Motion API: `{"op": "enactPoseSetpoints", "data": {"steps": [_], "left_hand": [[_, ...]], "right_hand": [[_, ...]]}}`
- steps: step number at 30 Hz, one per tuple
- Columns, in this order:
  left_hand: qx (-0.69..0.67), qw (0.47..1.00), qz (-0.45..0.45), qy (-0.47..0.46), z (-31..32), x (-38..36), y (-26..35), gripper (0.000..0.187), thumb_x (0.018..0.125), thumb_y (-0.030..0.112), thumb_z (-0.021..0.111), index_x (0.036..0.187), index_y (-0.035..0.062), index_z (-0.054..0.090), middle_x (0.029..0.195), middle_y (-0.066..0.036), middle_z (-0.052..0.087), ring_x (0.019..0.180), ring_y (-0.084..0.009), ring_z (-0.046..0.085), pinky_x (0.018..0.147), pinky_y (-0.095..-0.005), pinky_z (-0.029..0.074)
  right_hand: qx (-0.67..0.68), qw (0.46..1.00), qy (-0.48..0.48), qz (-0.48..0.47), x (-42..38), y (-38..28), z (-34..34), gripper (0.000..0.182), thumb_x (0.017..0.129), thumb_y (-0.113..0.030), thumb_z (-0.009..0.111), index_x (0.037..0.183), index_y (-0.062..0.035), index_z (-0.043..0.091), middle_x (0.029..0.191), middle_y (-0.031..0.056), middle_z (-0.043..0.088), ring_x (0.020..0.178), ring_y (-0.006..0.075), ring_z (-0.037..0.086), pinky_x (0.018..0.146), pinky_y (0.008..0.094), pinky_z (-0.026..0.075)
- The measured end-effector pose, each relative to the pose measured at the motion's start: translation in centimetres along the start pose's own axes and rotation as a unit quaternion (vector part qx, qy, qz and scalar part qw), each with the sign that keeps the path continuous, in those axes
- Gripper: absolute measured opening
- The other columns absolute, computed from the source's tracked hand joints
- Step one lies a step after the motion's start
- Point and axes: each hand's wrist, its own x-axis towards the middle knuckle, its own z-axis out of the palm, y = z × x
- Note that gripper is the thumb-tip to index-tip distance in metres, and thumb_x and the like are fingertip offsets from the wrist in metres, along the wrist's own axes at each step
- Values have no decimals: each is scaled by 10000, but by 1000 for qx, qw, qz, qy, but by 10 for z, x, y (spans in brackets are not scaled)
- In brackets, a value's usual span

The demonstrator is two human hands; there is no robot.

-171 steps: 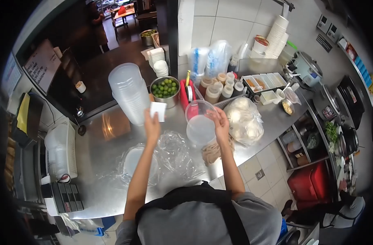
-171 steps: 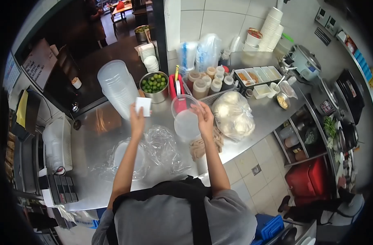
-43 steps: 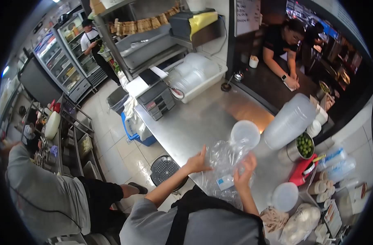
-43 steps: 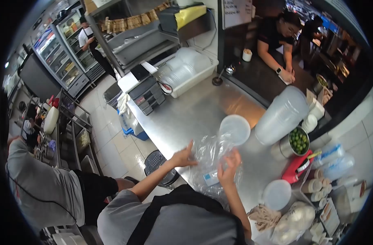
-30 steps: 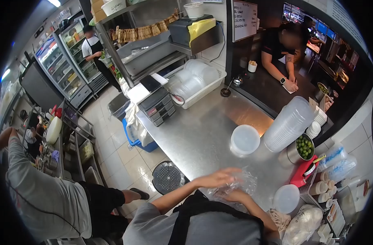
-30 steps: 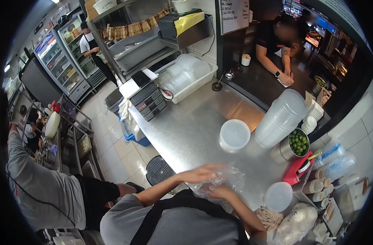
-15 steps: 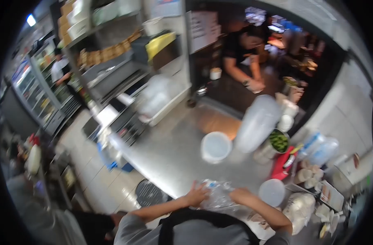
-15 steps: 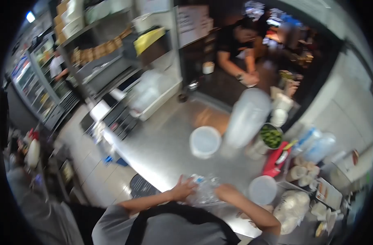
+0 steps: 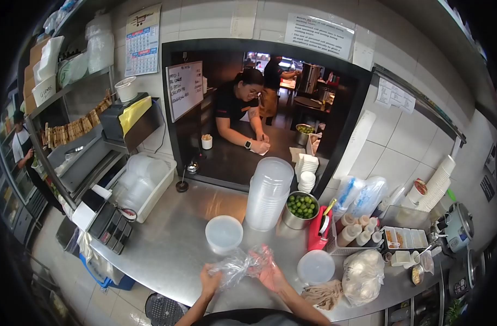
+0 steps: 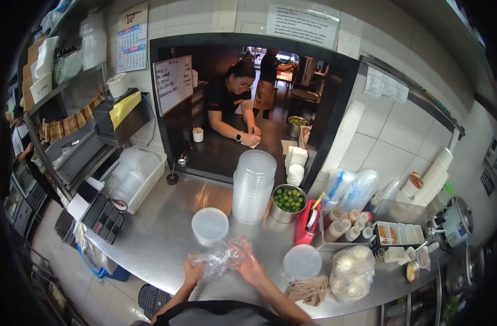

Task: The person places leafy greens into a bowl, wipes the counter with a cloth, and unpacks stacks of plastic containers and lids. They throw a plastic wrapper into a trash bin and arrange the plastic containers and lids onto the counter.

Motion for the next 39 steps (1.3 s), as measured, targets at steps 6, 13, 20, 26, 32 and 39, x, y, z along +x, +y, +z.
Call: {"op": "enactPoseSetpoints", "data": {"steps": [6,13,20,26,32,39], "left_hand": [[-73,993,36,90,2,8,63,251,623,-41,566,858,10,497,804,-41,508,793,-146,482,765,-262,391],[-74,990,104,57,20,-1,136,274,617,-44,554,878,13,495,809,-47,492,820,-135,470,799,-262,375],[-33,976,124,-175,31,-32,119,296,693,69,588,977,25,521,923,-100,535,910,-225,497,839,-340,378],[255,882,301,-259,-9,-42,90,439,815,365,523,1115,47,484,1127,-141,461,1106,-328,371,945,-456,272],[233,852,282,-375,-64,-80,81,350,816,304,512,1061,56,537,1132,-114,462,1158,-311,329,982,-516,192],[225,948,224,-12,-97,-89,87,492,794,280,596,1231,111,444,1265,-212,338,1199,-393,316,987,-489,277]], "right_hand": [[-131,991,11,4,-33,1,10,716,926,-242,436,1402,-279,-98,1477,83,34,1187,390,405,997,447,345],[-356,920,-156,42,-44,-6,19,837,862,-15,486,1396,-150,-145,1476,74,-85,1240,273,355,993,371,352],[-443,889,-12,120,-42,40,0,877,835,22,531,1396,-91,-134,1353,122,247,1025,146,473,850,273,425],[-488,873,16,-1,-49,65,19,801,805,-39,597,1393,-69,55,1270,116,368,1016,166,488,843,294,431],[-341,936,30,77,-63,106,-28,797,729,-30,670,1354,-96,179,1176,116,450,1061,214,487,875,375,441],[-237,967,37,83,-4,160,66,495,877,-283,503,1288,-60,341,1249,120,428,1120,245,461,936,378,393]]}}
